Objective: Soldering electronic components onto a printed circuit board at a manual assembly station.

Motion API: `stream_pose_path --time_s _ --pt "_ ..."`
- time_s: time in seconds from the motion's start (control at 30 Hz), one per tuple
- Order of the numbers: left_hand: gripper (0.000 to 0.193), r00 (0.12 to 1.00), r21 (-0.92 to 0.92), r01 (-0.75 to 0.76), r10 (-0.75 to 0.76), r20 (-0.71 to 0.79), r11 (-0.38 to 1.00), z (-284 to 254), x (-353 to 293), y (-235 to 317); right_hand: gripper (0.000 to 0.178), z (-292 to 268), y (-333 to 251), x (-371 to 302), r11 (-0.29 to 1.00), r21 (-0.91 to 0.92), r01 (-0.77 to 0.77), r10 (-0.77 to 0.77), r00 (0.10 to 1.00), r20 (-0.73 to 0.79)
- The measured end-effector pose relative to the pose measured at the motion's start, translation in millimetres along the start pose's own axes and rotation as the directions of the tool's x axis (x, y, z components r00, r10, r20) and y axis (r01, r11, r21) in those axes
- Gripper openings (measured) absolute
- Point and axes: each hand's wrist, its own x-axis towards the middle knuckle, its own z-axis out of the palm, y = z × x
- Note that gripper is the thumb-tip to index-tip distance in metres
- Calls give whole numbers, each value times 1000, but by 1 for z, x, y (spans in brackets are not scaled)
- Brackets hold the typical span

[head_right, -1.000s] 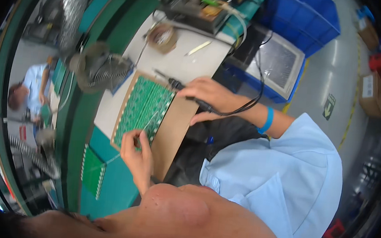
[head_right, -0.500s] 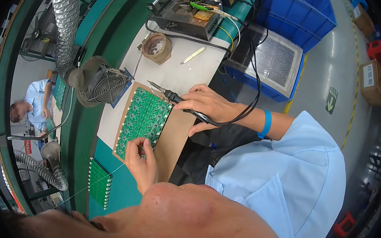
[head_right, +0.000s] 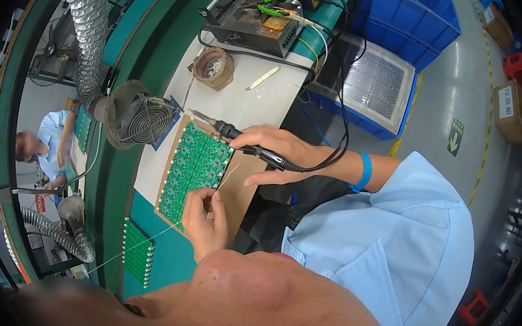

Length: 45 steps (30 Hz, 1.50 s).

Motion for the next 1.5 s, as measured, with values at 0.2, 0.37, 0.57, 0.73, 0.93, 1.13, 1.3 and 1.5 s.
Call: stream_pose_path --time_s 0.2,0.37,0.57,0.73,0.93,1.13,1.3,1.5 --pt "4 1000 -104 -16 16 -2 994 10 1 10 52 19 -4 7 972 234 11 7 997 -78" --pt "5 996 -194 91 -87 32 977 13 -3 15 52 18 -5 5 968 245 -58 77 995 -68" --pt "4 996 -232 94 -90 29 968 14 -1 10 54 11 -10 2 948 280 -151 168 985 -36" --pt "6 1000 -218 1 -1 2 976 14 7 13 59 9 -10 3 911 375 -174 198 980 -27" --pt "7 1000 -122 4 0 29 993 8 15 7 55 -1 -5 1 924 316 -216 247 967 -61" --pt "8 992 109 110 -103 -66 988 -10 24 -2 52 -12 -7 7 919 321 -229 288 946 -150" --pt "5 991 16 116 -115 -62 993 -4 34 -12 49 -26 -10 1 942 220 -255 290 946 -145" --pt "3 991 -35 131 -130 7 991 8 48 -15 42 -36 -14 -6 953 115 -280 293 948 -122"
